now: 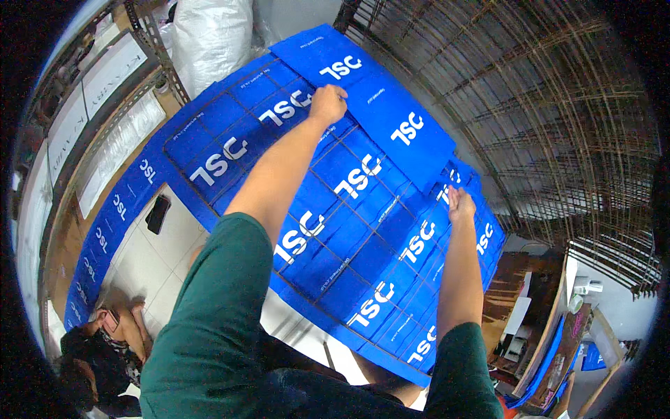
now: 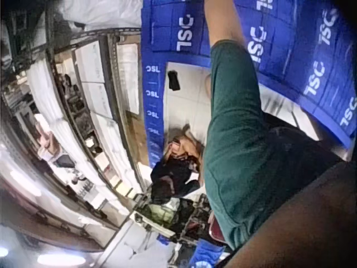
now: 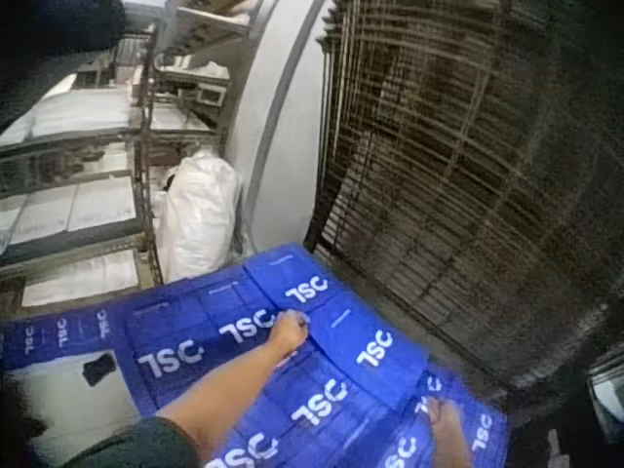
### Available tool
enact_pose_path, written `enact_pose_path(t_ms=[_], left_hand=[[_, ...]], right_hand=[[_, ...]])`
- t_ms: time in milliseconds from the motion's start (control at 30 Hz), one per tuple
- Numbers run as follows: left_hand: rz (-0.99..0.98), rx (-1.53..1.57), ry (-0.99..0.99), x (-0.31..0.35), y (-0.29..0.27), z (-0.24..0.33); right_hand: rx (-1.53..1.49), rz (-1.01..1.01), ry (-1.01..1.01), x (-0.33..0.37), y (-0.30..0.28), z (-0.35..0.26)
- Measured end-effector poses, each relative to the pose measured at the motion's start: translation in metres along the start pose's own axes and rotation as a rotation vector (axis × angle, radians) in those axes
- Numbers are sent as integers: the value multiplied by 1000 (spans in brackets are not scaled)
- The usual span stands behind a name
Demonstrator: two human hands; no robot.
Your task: The person sits on the floor and repeatedly picks up blue rectangular sheets from a nearby table, placing them onto a large stack on their lap. The person handles the sheets one by one, aligning them before adding them to the pile.
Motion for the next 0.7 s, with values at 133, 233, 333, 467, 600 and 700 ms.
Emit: enact_pose_path(t_ms=[133,233,333,467,600,700], left_hand=[[9,-100,17,-10,-3,-4],[39,-173,88,-17,3,-11],[-9,-212,58,-22,4,-14],[-42,-260,89,-20,3,-4],[3,-285,93,-20,-1,-8],[153,-148,161,-3,-20,-4]], right_hand=[[-27,-17,-67,3,15,-6],[-41,-12,-53,2,13,-2],[-21,-28,-41,15,20,-2],[-19,-23,-42,9,12,0],[-45,-28,34,8,3,8],[-47,-51,87,20,0,14]])
Point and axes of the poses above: each hand's wrist, its own x-axis away from the middle knuckle, its own y-axis out of the palm, z = x × y, the point moved 3 cm from there along -x, towards the middle knuckle, and after that the axes turned 10 degrees about -y, right-handed, at the moved point
